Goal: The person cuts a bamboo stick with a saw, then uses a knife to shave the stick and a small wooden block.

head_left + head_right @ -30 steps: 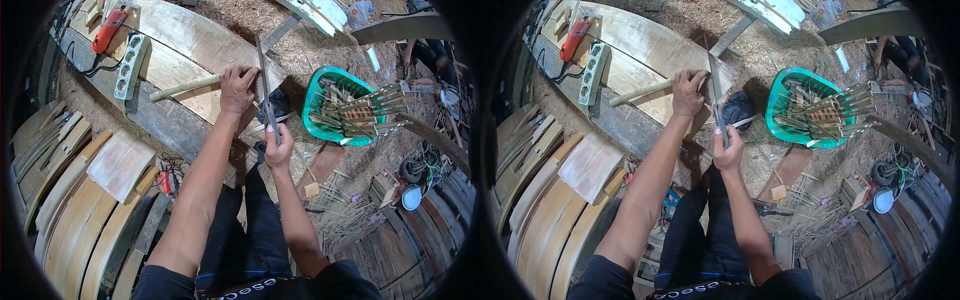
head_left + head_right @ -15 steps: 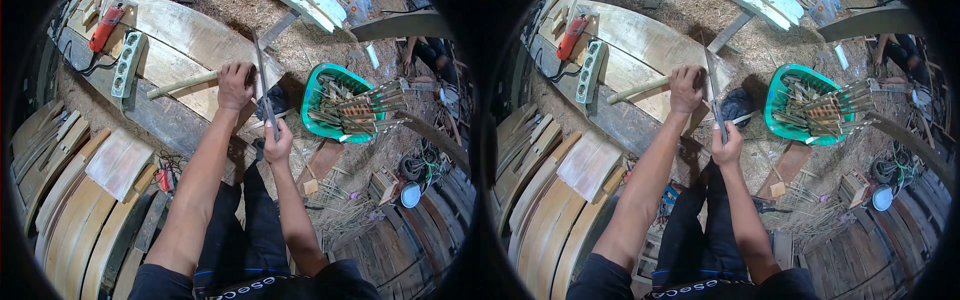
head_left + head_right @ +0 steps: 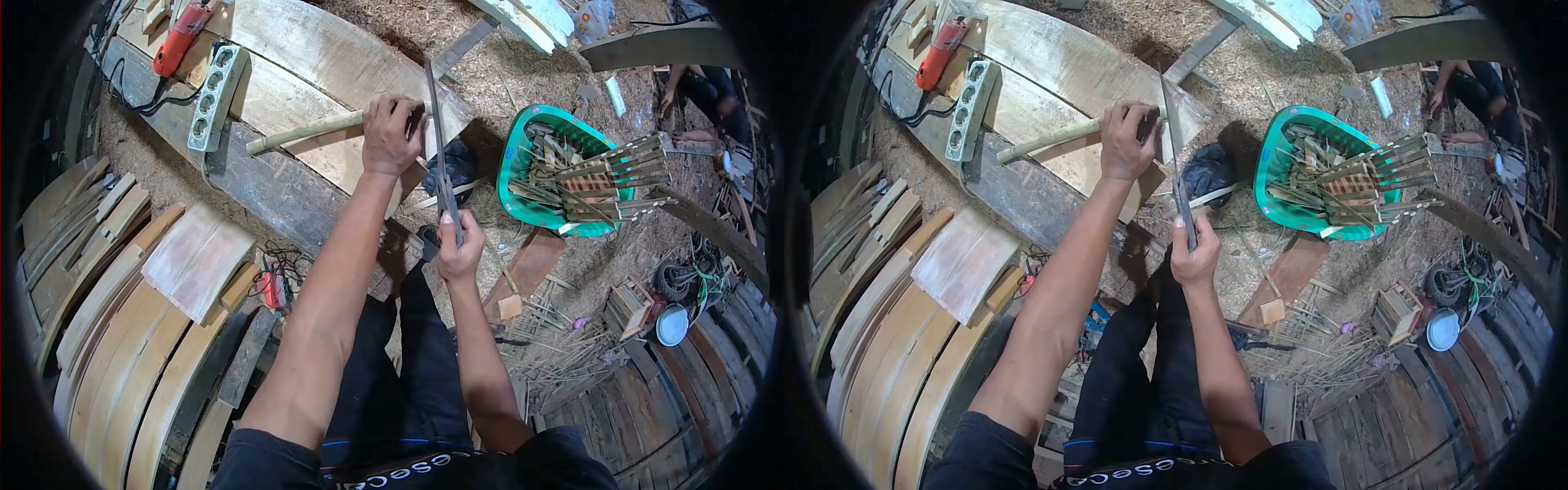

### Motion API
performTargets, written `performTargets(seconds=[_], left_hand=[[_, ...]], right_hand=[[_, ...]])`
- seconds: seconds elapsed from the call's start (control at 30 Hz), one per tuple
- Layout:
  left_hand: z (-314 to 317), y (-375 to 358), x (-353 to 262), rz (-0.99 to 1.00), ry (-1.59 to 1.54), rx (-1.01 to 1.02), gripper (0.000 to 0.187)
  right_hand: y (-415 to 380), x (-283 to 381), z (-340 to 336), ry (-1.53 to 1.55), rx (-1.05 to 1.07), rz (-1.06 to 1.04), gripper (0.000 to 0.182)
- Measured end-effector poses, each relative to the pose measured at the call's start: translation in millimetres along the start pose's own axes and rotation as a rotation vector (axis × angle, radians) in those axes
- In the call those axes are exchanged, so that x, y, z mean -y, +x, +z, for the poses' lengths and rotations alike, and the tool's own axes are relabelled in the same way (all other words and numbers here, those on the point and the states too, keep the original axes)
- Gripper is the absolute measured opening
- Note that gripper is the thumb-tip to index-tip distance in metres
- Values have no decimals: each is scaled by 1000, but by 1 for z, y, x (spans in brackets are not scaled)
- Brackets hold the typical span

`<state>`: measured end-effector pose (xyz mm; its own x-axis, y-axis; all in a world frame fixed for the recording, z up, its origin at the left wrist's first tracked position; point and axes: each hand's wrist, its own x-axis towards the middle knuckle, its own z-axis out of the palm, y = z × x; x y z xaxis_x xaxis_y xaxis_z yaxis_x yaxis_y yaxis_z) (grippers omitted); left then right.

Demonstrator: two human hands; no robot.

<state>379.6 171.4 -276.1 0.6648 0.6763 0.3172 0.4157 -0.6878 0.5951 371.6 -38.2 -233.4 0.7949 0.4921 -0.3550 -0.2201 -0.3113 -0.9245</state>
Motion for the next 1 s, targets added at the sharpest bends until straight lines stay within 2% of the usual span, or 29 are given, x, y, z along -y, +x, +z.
performTargets(seconds=[0.2, 0.33, 0.47, 0.6, 0.7, 0.73, 0.87, 1.0], left_hand=[[0, -4, 1, -6, -4, -1, 21], [-1, 1, 0, 15, -32, -12, 21], [0, 2, 1, 4, -20, -10, 22], [1, 1, 2, 17, -5, -14, 23], [0, 0, 2, 23, -10, -9, 23], [0, 1, 2, 24, -14, -9, 24], [1, 1, 3, 11, -12, -2, 24], [2, -3, 3, 1, -6, 2, 21]], right_hand=[[20, 25, 11, 7, -30, 14, 25], [13, 8, 6, -17, -17, -70, 25], [8, 10, 0, 54, -9, -1, 25], [35, 17, 8, -26, 29, 13, 24], [14, 2, 9, -5, -28, -59, 24], [6, 0, 9, 59, -34, 5, 23], [4, 7, 10, -41, -43, -2, 22], [-2, -5, 9, 16, -36, 20, 23]])
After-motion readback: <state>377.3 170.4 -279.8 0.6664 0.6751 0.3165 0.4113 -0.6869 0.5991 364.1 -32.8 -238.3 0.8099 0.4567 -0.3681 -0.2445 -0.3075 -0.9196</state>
